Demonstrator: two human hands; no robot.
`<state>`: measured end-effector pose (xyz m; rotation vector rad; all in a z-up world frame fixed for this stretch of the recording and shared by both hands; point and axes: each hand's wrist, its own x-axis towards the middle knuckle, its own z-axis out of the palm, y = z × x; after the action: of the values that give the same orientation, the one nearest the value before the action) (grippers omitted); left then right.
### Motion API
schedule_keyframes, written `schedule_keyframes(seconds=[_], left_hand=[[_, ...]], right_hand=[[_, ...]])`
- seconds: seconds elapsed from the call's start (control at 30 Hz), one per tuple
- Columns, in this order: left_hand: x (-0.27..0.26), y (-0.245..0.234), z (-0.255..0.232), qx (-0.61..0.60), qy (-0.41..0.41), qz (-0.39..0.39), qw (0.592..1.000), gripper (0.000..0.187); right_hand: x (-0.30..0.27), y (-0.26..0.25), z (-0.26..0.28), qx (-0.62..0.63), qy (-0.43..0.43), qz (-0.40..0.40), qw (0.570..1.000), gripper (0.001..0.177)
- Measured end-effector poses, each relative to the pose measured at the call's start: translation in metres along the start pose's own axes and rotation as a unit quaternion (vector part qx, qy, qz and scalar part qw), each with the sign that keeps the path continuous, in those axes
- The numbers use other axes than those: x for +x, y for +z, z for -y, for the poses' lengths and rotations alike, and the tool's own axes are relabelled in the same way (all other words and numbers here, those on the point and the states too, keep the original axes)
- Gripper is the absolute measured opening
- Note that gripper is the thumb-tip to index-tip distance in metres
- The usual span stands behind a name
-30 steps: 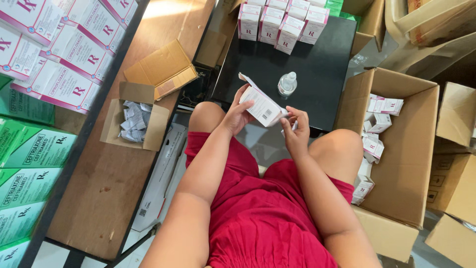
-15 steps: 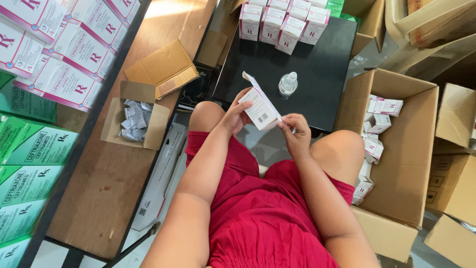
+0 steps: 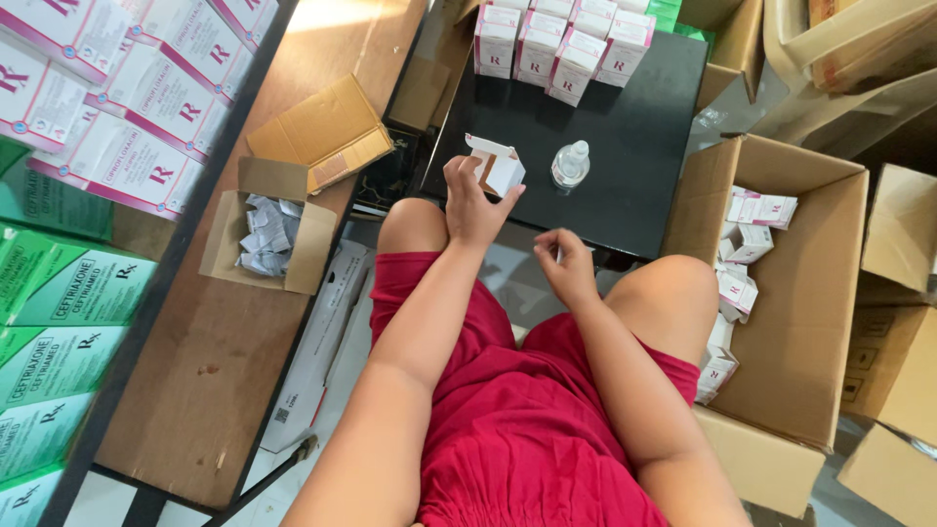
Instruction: The person sits on the floor and repeatedly picks up small white boxes and clear plastic bottles. They open the boxes, insert the bottles, and place the filled boxes into a larger cardboard carton. The process is repeated continuously throughout the clip.
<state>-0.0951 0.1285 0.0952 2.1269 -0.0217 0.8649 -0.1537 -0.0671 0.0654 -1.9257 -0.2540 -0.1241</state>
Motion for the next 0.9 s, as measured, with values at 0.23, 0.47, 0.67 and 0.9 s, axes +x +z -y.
schedule_keyframes(seconds=[0.23, 0.47, 0.67, 0.9], left_hand=[[0.021, 0.022, -0.008, 0.085, -0.128, 0.123, 0.980, 0.079], [0.017, 0.009, -0.033, 0.169, 0.026, -0.013, 0.985, 0.102], [-0.038, -0.015, -0.063, -0.164, 0.174, 0.177, 0.955, 0.068], [-0.057, 0.012, -0.039, -0.252, -0.098, 0.197, 0.943, 0.032]], right_hand=[[-0.001, 0.007, -0.032, 0.049, 0.084, 0.018, 0.995, 0.017], [0.016, -0.026, -0.067, 0.535, 0.217, -0.079, 0.813, 0.032], [0.019, -0.031, -0.044, 0.593, 0.248, -0.112, 0.758, 0.009], [0.067, -0.013, -0.022, 0.375, 0.113, -0.166, 0.905, 0.017]])
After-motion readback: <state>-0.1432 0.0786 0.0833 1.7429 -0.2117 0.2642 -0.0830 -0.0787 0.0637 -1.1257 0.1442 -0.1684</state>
